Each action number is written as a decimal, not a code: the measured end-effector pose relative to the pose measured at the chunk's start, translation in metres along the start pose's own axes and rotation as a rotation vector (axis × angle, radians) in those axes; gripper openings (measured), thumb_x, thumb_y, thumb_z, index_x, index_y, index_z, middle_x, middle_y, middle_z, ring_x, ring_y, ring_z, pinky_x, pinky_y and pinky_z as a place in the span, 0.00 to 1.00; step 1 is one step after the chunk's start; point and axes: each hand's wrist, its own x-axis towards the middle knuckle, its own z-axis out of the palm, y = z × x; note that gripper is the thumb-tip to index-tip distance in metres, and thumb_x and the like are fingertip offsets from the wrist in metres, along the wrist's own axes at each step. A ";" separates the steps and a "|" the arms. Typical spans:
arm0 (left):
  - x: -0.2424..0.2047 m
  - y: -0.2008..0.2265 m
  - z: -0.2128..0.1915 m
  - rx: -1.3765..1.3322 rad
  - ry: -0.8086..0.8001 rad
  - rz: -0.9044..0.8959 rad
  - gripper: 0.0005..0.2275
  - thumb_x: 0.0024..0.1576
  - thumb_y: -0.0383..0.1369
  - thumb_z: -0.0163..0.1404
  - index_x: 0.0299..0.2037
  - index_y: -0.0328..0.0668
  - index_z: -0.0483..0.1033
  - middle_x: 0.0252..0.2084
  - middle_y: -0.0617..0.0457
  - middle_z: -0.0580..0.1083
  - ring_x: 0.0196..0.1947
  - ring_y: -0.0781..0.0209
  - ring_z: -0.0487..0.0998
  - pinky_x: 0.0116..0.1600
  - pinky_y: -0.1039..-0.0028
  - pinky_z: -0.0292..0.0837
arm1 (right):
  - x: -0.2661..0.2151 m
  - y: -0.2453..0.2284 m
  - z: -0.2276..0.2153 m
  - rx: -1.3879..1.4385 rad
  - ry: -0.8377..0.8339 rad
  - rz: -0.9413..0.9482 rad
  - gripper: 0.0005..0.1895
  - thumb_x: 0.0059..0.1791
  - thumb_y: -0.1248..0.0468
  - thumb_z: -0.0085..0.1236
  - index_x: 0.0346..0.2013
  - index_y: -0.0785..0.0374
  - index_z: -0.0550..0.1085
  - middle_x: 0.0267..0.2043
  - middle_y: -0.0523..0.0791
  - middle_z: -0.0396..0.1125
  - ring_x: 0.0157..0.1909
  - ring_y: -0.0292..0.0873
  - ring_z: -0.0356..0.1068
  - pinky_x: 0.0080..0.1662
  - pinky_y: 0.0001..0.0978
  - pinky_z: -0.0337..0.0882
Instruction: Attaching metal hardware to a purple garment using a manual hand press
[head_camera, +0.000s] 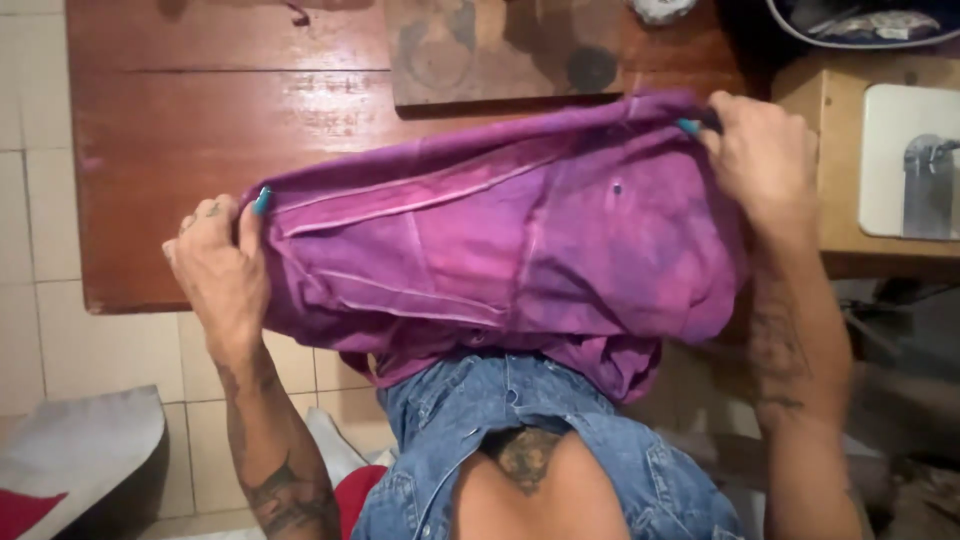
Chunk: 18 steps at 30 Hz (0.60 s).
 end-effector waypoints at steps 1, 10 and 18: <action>0.005 -0.004 0.008 0.001 -0.010 -0.004 0.13 0.62 0.35 0.43 0.27 0.37 0.66 0.27 0.48 0.67 0.29 0.50 0.65 0.39 0.61 0.55 | 0.005 0.002 0.004 -0.001 -0.011 -0.001 0.11 0.48 0.54 0.46 0.37 0.59 0.65 0.36 0.49 0.67 0.33 0.64 0.66 0.30 0.57 0.65; -0.008 0.021 0.009 0.279 0.548 0.233 0.08 0.60 0.34 0.48 0.33 0.39 0.66 0.35 0.48 0.65 0.33 0.57 0.64 0.36 0.70 0.59 | -0.014 -0.032 -0.002 -0.047 0.691 -0.083 0.09 0.52 0.62 0.55 0.40 0.60 0.64 0.36 0.47 0.57 0.26 0.44 0.61 0.24 0.34 0.60; -0.016 -0.002 0.018 0.118 0.177 0.319 0.11 0.54 0.33 0.54 0.37 0.38 0.64 0.38 0.45 0.66 0.36 0.55 0.64 0.42 0.70 0.59 | -0.046 -0.010 0.020 -0.482 0.250 -0.086 0.27 0.54 0.34 0.36 0.29 0.51 0.62 0.22 0.35 0.57 0.18 0.28 0.57 0.19 0.17 0.62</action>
